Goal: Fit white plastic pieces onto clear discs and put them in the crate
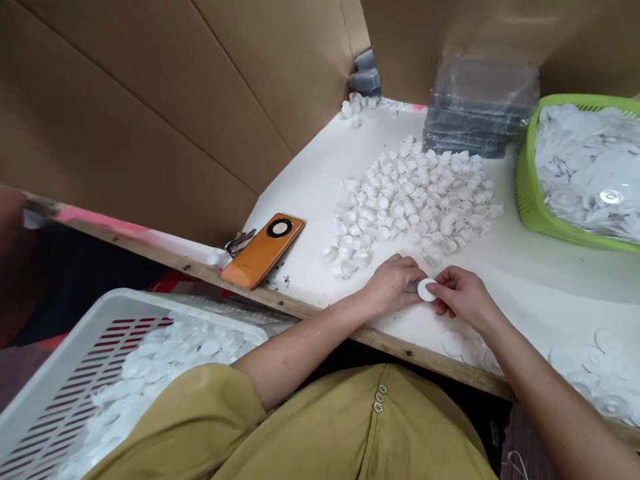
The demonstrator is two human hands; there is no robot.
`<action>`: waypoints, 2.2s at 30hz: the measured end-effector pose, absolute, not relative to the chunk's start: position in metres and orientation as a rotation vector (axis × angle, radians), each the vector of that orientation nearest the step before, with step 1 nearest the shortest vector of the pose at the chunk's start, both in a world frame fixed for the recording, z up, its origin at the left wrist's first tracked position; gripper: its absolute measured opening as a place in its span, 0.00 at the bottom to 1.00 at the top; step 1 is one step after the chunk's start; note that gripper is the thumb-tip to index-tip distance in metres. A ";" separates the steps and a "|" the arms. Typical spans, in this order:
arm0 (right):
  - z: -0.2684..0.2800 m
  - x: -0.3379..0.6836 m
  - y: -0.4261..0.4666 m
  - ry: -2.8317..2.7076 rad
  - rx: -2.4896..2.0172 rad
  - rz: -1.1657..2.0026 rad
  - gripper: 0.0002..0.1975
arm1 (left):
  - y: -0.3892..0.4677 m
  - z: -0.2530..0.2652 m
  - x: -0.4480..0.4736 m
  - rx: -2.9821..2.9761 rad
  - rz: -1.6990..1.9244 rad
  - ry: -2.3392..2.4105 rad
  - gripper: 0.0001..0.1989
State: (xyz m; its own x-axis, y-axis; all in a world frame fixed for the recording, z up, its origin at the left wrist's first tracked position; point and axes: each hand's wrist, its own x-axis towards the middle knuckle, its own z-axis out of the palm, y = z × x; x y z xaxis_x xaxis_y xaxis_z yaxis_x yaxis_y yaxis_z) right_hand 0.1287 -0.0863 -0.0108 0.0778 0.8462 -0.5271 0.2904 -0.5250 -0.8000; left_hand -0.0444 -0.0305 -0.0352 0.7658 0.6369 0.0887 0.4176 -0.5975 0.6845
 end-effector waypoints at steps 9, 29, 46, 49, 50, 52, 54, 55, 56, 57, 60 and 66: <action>-0.004 0.128 -0.075 -1.122 -1.926 1.618 0.18 | -0.023 -0.023 -0.049 2.222 0.324 0.727 0.16; 0.001 0.155 -0.123 -1.862 -1.931 1.142 0.10 | -0.050 -0.007 -0.089 1.916 0.434 0.945 0.05; -0.009 0.176 -0.121 -1.827 -1.895 0.816 0.16 | -0.098 0.021 -0.275 2.360 0.264 1.840 0.16; -0.020 0.175 -0.115 -1.695 -1.884 0.782 0.15 | -0.070 0.020 -0.179 2.659 0.398 1.455 0.19; -0.024 0.175 -0.114 -1.635 -1.867 0.794 0.14 | -0.060 0.019 -0.155 2.736 0.354 1.362 0.20; -0.033 0.176 -0.114 -1.489 -1.808 0.869 0.14 | -0.042 0.015 -0.123 2.866 0.183 1.253 0.17; -0.038 0.177 -0.114 -1.362 -1.750 0.948 0.14 | -0.027 0.009 -0.108 2.939 -0.008 1.206 0.12; -0.039 0.177 -0.114 -1.324 -1.730 0.973 0.14 | -0.021 0.006 -0.105 2.946 -0.079 1.199 0.11; -0.040 0.177 -0.113 -1.300 -1.716 0.991 0.14 | -0.016 0.004 -0.104 2.927 -0.110 1.202 0.11; -0.040 0.176 -0.113 -1.283 -1.706 1.002 0.14 | -0.013 0.003 -0.103 2.877 -0.095 1.214 0.10; -0.039 0.173 -0.110 -1.229 -1.658 1.023 0.14 | -0.013 0.003 -0.097 2.563 0.119 1.197 0.10; -0.037 0.173 -0.110 -1.234 -1.582 1.006 0.12 | -0.032 -0.015 -0.061 2.195 0.402 0.955 0.10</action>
